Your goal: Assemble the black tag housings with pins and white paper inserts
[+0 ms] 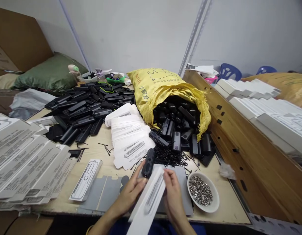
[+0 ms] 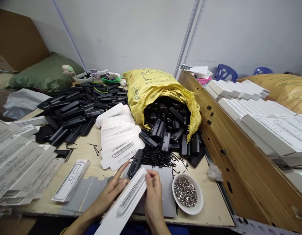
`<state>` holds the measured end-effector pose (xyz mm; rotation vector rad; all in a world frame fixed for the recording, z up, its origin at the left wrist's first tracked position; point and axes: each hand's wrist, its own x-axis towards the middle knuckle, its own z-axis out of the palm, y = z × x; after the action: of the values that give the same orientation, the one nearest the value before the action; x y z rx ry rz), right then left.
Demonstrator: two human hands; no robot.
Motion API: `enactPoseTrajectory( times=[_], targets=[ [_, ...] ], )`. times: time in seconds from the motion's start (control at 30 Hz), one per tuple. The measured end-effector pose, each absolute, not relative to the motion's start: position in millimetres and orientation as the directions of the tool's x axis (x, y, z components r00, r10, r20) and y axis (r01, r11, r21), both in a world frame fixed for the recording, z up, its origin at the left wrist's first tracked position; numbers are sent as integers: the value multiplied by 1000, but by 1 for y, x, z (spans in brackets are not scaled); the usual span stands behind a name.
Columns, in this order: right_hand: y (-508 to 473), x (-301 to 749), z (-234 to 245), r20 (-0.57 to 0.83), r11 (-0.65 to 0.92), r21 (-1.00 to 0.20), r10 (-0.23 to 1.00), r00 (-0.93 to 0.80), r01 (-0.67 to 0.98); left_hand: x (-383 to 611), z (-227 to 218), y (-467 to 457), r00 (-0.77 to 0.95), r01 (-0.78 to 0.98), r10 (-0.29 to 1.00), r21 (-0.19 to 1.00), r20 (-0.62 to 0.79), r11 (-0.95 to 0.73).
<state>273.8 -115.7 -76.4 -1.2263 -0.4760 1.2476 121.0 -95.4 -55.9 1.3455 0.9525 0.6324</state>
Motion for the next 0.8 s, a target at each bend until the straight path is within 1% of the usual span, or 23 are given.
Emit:
enactPoseTrajectory(
  times=[0.03,0.07,0.1,0.13,0.17,0.2,0.23,0.27,0.3,0.33,0.37,0.4,0.43,0.47,0.5,0.53,0.57,0.6,0.63,0.67,0.7,0.73,0.8],
  targets=[
    [-112,274,-76,-344,-145,-871,862,373,-468,117,-58,-98,520,137,851,990,-79,8],
    [-107,273,-75,-337,-140,-880,857,390,-453,115,-59,-100,529,138,845,976,72,-169],
    [-100,273,-73,-292,-135,-911,879,377,-390,113,-59,-100,520,140,825,930,223,-340],
    [-93,274,-71,-205,-115,-956,919,335,-270,113,-58,-100,482,157,808,874,338,-460],
    [-85,274,-69,-84,-61,-994,960,268,-94,112,-55,-97,418,196,818,840,395,-506],
    [-77,275,-68,54,33,-992,984,172,121,112,-50,-93,328,258,861,840,389,-478],
    [-69,277,-68,184,157,-927,982,45,341,111,-45,-87,221,338,920,859,325,-385],
    [-61,279,-68,281,292,-798,954,-105,528,110,-39,-80,108,424,968,870,229,-253],
    [-54,281,-70,327,423,-633,905,-271,649,109,-34,-73,11,504,991,856,130,-118],
    [-48,284,-72,322,537,-475,844,-429,698,107,-30,-66,-53,568,997,823,55,-15],
    [-43,287,-74,290,626,-357,780,-555,693,105,-28,-60,-79,615,997,787,14,38],
    [-39,291,-75,260,684,-294,729,-633,667,103,-28,-55,-77,649,997,759,-6,54],
    [-36,297,-74,246,710,-288,703,-667,642,102,-29,-52,-55,672,998,739,-15,48],
    [-35,304,-71,252,696,-336,716,-651,634,100,-32,-50,-28,689,999,724,-21,34],
    [-34,313,-66,274,640,-427,765,-582,639,99,-35,-50,-3,705,1000,709,-27,21],
    [-35,322,-59,300,546,-548,836,-460,634,99,-38,-50,23,720,999,694,-32,6],
    [-37,330,-51,315,422,-680,907,-280,600,100,-41,-52,53,734,998,679,-38,-13],
    [-40,336,-42,316,305,-798,946,-70,520,102,-43,-54,88,744,995,667,-40,-39],
    [-43,339,-33,292,217,-886,948,129,410,106,-43,-56,123,750,992,657,-33,-71],
    [-47,339,-24,251,162,-937,928,275,308,112,-44,-59,157,753,988,649,-17,-108],
    [-51,335,-18,213,133,-962,914,346,240,118,-43,-61,186,753,982,641,7,-148],
    [-54,330,-13,189,117,-969,917,352,216,124,-43,-64,214,749,976,635,38,-189],
    [-56,317,-11,184,121,-956,957,226,266,134,-42,-67,247,729,964,636,101,-253]
  ],
)
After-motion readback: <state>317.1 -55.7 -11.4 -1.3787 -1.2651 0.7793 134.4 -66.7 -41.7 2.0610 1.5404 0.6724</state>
